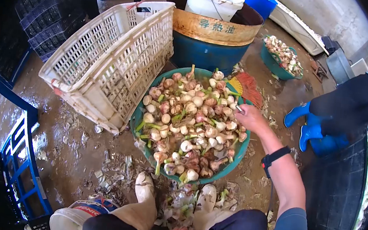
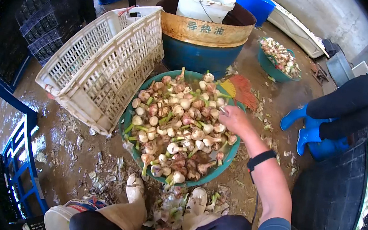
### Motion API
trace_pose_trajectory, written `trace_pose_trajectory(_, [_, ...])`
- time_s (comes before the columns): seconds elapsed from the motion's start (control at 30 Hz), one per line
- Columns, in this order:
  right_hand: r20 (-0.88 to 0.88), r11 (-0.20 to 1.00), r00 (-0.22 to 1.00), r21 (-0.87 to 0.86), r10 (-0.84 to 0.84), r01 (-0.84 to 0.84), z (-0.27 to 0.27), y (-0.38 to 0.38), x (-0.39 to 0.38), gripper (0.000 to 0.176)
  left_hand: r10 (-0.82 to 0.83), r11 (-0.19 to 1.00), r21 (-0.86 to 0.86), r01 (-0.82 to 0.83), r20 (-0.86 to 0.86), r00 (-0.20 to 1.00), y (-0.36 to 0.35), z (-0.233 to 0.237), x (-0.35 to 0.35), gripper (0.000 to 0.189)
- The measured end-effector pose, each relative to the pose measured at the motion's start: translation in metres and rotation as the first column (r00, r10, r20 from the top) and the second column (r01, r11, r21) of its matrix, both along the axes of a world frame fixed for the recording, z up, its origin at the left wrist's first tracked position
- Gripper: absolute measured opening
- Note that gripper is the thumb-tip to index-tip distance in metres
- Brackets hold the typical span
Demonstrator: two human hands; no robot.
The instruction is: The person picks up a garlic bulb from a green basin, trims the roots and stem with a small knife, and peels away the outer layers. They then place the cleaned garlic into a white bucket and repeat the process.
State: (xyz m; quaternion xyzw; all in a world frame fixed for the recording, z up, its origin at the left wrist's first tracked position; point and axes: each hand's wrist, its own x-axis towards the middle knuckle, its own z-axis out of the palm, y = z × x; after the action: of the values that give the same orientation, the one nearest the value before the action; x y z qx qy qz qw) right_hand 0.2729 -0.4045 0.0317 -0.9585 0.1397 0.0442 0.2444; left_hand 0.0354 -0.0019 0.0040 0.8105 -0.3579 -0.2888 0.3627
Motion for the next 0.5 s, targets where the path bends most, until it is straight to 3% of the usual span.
trace_pose_trajectory(0.13, [-0.017,0.998,0.999,-0.059,0.034,-0.035,-0.021,0.013,0.057,0.024,0.061,0.998,-0.004,-0.061,-0.117,0.991,-0.008,0.003,0.016,0.028])
trace_pose_trajectory(0.17, [-0.118,0.997,0.993,-0.072,-0.024,0.015,-0.017,0.022,0.071,0.027,0.07,0.998,0.009,-0.069,-0.152,0.986,-0.009,0.0,0.018,0.029])
trace_pose_trajectory(0.27, [-0.177,0.993,0.983,-0.093,0.056,-0.073,-0.058,0.015,0.11,0.028,0.057,0.995,0.1,-0.027,-0.308,0.95,-0.012,-0.004,0.029,0.03])
trace_pose_trajectory(0.3, [-0.271,0.997,0.962,-0.062,0.03,-0.049,-0.059,0.02,0.116,0.034,0.059,0.994,0.107,-0.026,-0.321,0.945,-0.013,-0.007,0.029,0.03])
trace_pose_trajectory(0.4, [-0.291,0.954,0.953,-0.255,0.079,-0.157,-0.084,0.022,0.134,0.045,0.122,0.991,0.087,-0.099,-0.324,0.938,-0.014,-0.013,0.029,0.031])
trace_pose_trajectory(0.43, [-0.387,0.963,0.92,-0.219,0.064,-0.159,-0.085,0.019,0.139,0.066,0.152,0.988,0.069,-0.137,-0.32,0.935,-0.015,-0.012,0.029,0.031])
trace_pose_trajectory(0.5, [-0.41,0.949,0.91,-0.261,0.056,-0.177,-0.085,0.022,0.132,0.057,0.162,0.986,0.088,-0.139,-0.361,0.918,-0.017,-0.007,0.03,0.031])
